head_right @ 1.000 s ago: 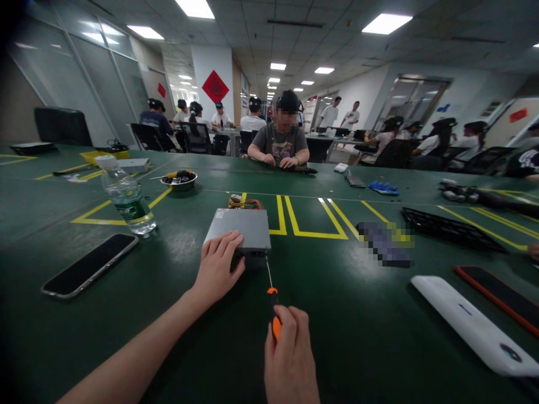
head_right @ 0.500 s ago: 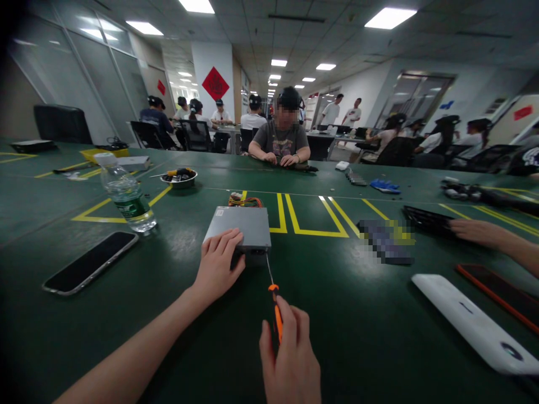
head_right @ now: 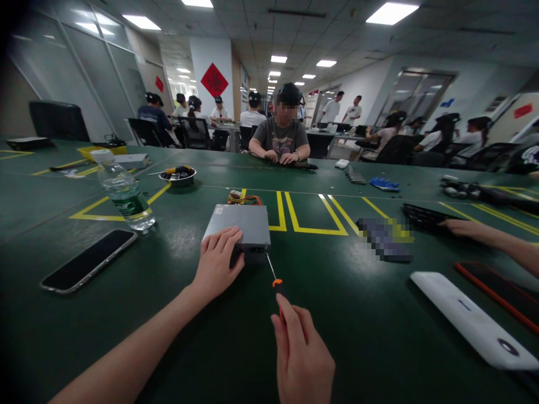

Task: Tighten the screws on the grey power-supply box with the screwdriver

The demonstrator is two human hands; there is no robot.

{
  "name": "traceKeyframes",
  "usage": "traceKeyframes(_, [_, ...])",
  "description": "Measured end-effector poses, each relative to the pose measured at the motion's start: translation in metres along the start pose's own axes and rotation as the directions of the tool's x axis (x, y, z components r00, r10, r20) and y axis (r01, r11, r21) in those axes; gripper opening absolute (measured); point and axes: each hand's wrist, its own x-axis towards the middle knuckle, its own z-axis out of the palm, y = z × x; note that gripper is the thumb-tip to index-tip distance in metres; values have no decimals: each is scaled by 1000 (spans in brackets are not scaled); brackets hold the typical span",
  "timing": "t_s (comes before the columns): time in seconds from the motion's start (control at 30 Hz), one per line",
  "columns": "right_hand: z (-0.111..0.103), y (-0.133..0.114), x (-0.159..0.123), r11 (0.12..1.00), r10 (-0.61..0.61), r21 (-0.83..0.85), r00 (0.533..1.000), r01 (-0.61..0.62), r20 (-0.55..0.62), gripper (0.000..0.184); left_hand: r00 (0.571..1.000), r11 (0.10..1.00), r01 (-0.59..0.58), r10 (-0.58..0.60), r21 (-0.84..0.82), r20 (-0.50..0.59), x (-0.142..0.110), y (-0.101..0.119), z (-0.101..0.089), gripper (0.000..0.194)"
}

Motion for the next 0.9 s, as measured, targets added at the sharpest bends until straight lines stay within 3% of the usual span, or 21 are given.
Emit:
traceKeyframes(0.27, [4,-13,-2,994,-104,-27,994,104,-13,33,1000,1000,-9,9,13,4,0,1,-2,40])
traceKeyframes(0.5, [0,-2,0,999,22,49,1000,-22,-3,30,1000,1000,-12,12,6,3,-1,1,0,40])
traceKeyframes(0.73, [4,-12,1,984,-180,-1,983,180,-18,34,1000,1000,-12,12,16,4,-1,1,0,40])
traceKeyframes(0.9, [2,-6,-1,997,-61,38,998,61,-10,32,1000,1000,-5,5,4,7,-1,0,0,40])
